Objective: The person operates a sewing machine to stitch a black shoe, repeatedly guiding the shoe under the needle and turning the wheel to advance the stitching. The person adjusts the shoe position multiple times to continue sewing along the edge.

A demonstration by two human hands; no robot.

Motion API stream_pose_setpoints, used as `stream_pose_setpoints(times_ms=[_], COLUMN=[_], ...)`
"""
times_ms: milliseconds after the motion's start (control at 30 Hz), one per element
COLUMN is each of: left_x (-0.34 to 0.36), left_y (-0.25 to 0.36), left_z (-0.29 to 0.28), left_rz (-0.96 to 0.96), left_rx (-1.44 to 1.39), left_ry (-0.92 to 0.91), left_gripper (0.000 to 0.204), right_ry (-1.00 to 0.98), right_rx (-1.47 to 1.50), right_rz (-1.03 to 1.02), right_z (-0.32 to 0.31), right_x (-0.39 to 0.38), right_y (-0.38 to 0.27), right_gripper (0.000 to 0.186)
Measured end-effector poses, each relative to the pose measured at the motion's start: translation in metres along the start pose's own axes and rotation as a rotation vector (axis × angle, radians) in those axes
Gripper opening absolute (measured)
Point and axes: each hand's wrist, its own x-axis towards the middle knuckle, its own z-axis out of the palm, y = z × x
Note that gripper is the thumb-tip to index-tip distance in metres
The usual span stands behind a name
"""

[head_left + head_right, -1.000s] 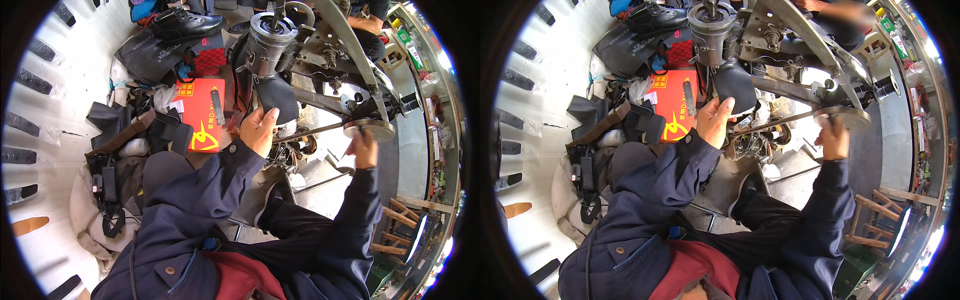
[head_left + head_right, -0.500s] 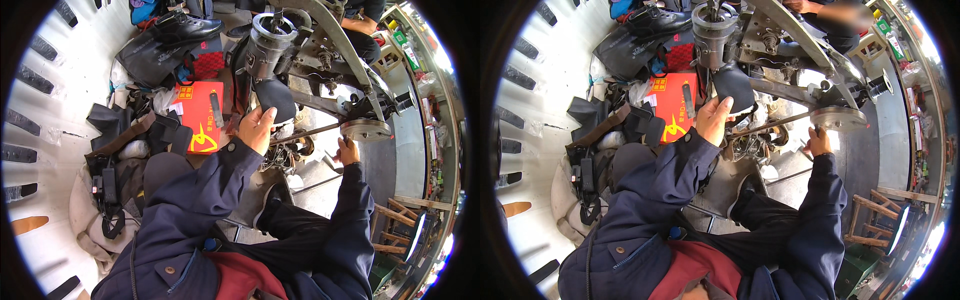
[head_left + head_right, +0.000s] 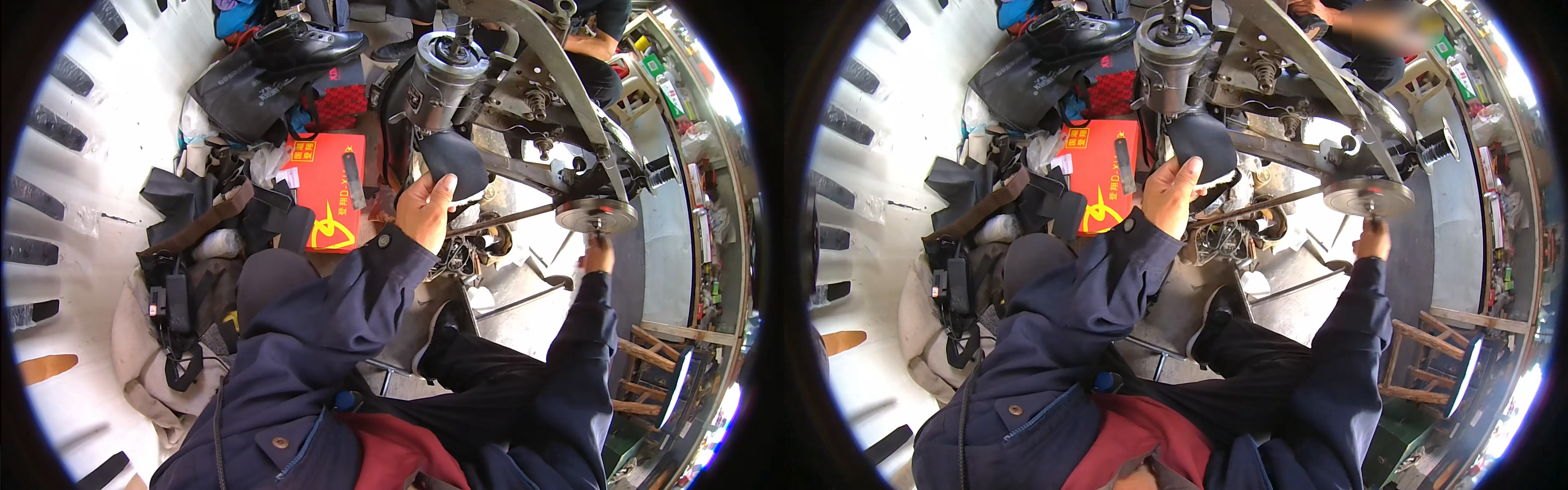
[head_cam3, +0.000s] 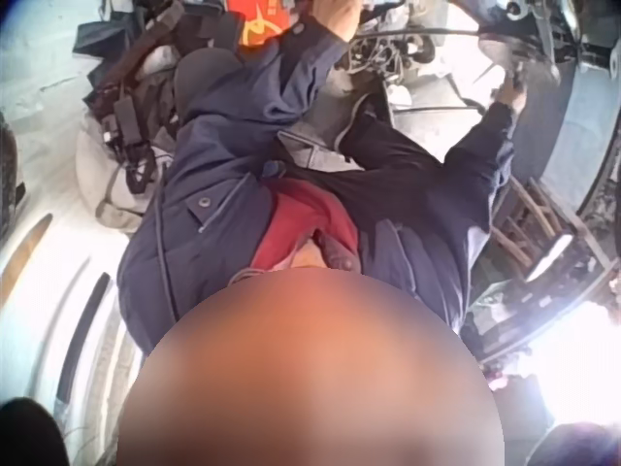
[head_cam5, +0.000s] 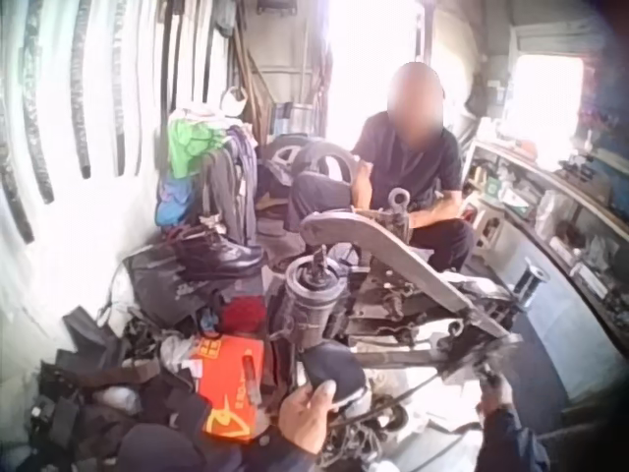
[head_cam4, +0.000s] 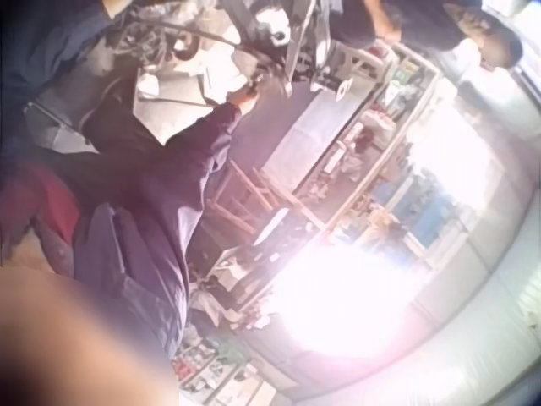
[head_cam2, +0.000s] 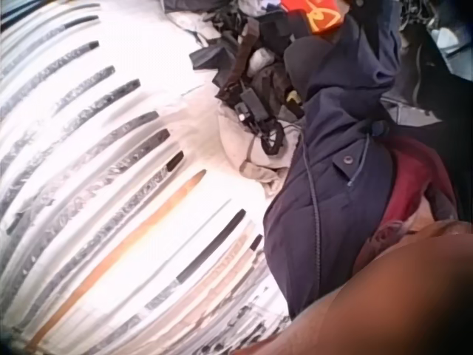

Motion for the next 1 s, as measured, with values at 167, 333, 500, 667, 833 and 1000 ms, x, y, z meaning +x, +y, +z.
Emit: stream_pose_setpoints(times_ms=[167,333,500,667,833,1000], left_x=[-0.002,0.000,0.001,0.002,0.002,0.006], left_y=[0.000,-0.001,0.000,0.000,-0.001,-0.004], left_z=[0.001,0.001,-0.001,-0.001,-0.003,-0.005], left_rz=[0.050,0.052,0.026,0.027,0.029,0.022], left_rx=[0.022,0.036,0.001,-0.017,-0.052,-0.058], left_ry=[-0.011,-0.002,0.014,0.000,-0.004,0.013], left_gripper=[0.031,0.031,0.030,0.030,0.029,0.028], right_ry=[-0.439,-0.127,0.171,-0.166,-0.472,-0.039], right_rx=[0.077,0.217,0.040,-0.149,0.183,0.183], right_rz=[-0.058,-0.286,-0.141,0.114,-0.057,-0.192], right_z=[0.051,-0.024,-0.038,0.022,0.039,-0.034], right_x=[-0.065,-0.047,0.001,-0.021,-0.071,-0.035], right_y=[-0.056,-0.108,-0.040,-0.006,-0.083,-0.101], right_gripper=[0.027,0.020,0.018,0.023,0.021,0.019])
